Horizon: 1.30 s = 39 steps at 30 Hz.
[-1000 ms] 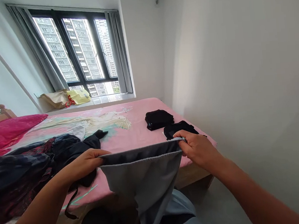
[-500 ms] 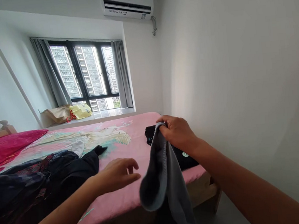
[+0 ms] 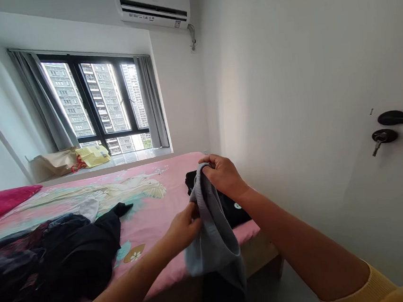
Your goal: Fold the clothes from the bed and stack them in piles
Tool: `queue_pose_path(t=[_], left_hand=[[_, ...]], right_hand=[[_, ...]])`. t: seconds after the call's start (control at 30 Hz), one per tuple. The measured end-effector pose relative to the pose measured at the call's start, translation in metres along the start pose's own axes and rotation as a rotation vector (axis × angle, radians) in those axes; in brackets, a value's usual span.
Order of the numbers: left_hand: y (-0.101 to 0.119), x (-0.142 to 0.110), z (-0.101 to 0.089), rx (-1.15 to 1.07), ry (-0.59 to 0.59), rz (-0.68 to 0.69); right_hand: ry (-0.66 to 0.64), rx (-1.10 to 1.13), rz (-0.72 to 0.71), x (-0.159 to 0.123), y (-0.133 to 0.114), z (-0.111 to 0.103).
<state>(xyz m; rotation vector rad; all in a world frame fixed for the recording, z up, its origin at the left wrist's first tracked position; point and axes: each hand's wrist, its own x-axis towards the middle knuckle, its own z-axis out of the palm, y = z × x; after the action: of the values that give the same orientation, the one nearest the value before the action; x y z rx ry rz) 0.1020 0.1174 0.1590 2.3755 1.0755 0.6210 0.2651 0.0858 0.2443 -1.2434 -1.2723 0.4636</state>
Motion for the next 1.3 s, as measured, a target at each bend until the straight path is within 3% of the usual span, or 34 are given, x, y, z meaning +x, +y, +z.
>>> queue_pose_path(t=[0.17, 0.3, 0.4, 0.57, 0.7, 0.77, 0.87, 0.97, 1.13, 1.2, 1.3], left_hand=[[0.010, 0.000, -0.009, -0.140, -0.046, -0.052], [0.030, 0.002, 0.009, -0.086, 0.018, -0.105], [0.032, 0.010, 0.023, -0.067, 0.077, -0.126], [0.034, 0.016, 0.028, -0.184, 0.050, -0.141], [0.043, 0.024, 0.037, -0.221, 0.126, -0.195], [0.043, 0.029, 0.044, -0.220, 0.152, -0.169], [0.031, 0.035, 0.045, -0.192, 0.138, -0.079], [0.008, 0.043, 0.019, -0.148, 0.074, -0.033], [-0.024, 0.073, -0.073, -0.061, 0.027, -0.112], [-0.021, 0.084, -0.106, -0.034, 0.008, -0.160], [-0.001, 0.093, -0.135, -0.017, -0.048, -0.198]], right_hand=[[0.093, 0.239, 0.109, 0.001, 0.004, -0.001], [0.087, 0.333, 0.109, -0.001, -0.001, 0.011], [0.077, 0.393, 0.084, -0.002, -0.004, 0.014], [0.085, 0.485, 0.096, -0.004, -0.003, 0.013], [0.108, 0.540, 0.089, -0.009, -0.002, 0.025], [0.108, 0.525, 0.061, -0.009, -0.001, 0.027], [0.138, 0.198, -0.077, -0.003, 0.006, 0.017], [0.180, -0.190, -0.211, 0.008, 0.020, -0.017], [0.150, -0.600, -0.253, 0.021, 0.037, -0.096], [0.124, -0.740, -0.200, 0.024, 0.034, -0.118], [0.096, -0.881, -0.125, 0.029, 0.013, -0.134]])
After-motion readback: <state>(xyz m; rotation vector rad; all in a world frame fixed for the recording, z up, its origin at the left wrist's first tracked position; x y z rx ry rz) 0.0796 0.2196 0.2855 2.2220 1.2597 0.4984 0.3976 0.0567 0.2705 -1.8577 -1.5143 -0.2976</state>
